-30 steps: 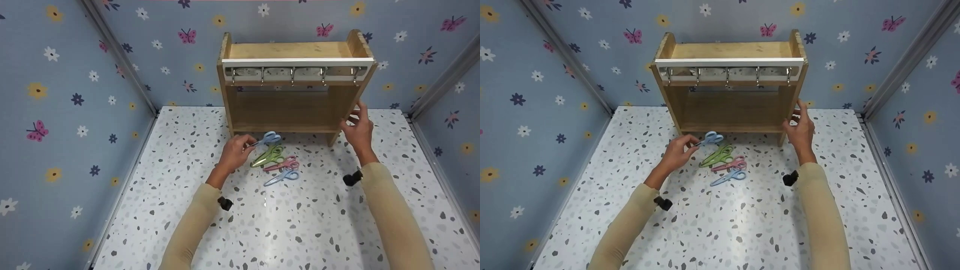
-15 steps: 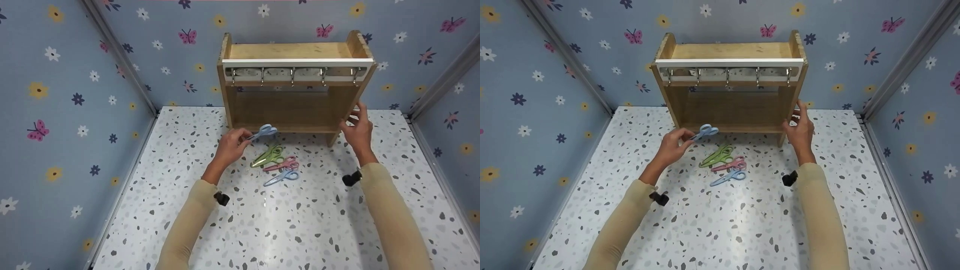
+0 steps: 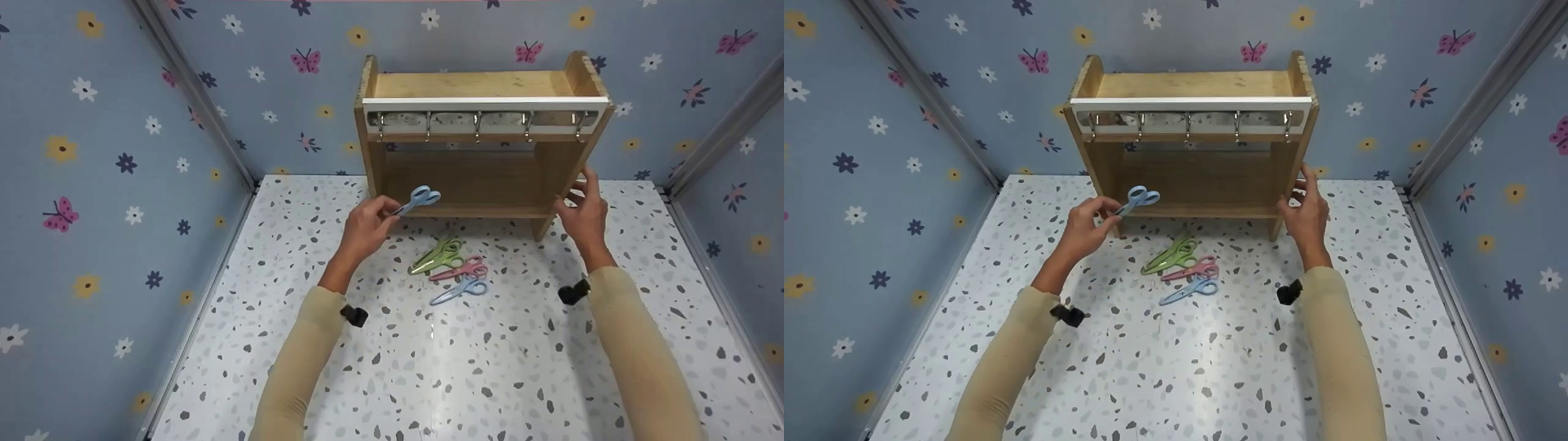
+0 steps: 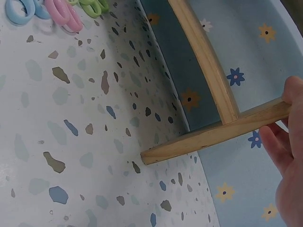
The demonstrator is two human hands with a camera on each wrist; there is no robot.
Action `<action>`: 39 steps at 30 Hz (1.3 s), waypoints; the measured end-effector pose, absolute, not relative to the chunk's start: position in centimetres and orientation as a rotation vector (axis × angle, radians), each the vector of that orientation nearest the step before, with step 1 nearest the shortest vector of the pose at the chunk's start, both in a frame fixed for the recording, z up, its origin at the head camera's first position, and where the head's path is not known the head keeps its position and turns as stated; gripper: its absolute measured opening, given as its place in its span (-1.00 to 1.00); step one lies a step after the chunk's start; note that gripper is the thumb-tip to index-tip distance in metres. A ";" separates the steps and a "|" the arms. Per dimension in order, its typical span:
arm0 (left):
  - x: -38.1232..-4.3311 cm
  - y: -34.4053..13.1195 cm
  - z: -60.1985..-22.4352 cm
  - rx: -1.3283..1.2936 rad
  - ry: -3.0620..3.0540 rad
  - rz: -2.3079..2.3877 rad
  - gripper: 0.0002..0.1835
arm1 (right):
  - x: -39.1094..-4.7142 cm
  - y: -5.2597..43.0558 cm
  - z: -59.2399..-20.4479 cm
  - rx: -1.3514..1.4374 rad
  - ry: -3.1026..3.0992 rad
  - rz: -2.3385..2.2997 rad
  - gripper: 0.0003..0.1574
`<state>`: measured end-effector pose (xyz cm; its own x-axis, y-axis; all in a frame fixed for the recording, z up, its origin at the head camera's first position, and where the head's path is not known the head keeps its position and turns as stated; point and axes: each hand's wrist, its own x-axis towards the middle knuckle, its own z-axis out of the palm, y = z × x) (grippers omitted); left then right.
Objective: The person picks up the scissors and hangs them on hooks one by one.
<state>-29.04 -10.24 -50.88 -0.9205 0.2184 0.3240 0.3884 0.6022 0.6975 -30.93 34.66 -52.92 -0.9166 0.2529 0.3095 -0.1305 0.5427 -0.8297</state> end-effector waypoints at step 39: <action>-30.0 -13.0 -47.3 -0.371 -2.476 -1.405 -0.82 | -31.2 34.8 -52.3 -0.116 -2.423 1.403 0.08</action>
<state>-29.96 -12.95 -47.32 -0.9310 0.0880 0.3543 0.3493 0.4968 0.7945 -31.22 34.79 -52.33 -0.9395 0.2363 0.2479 -0.0974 0.5096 -0.8549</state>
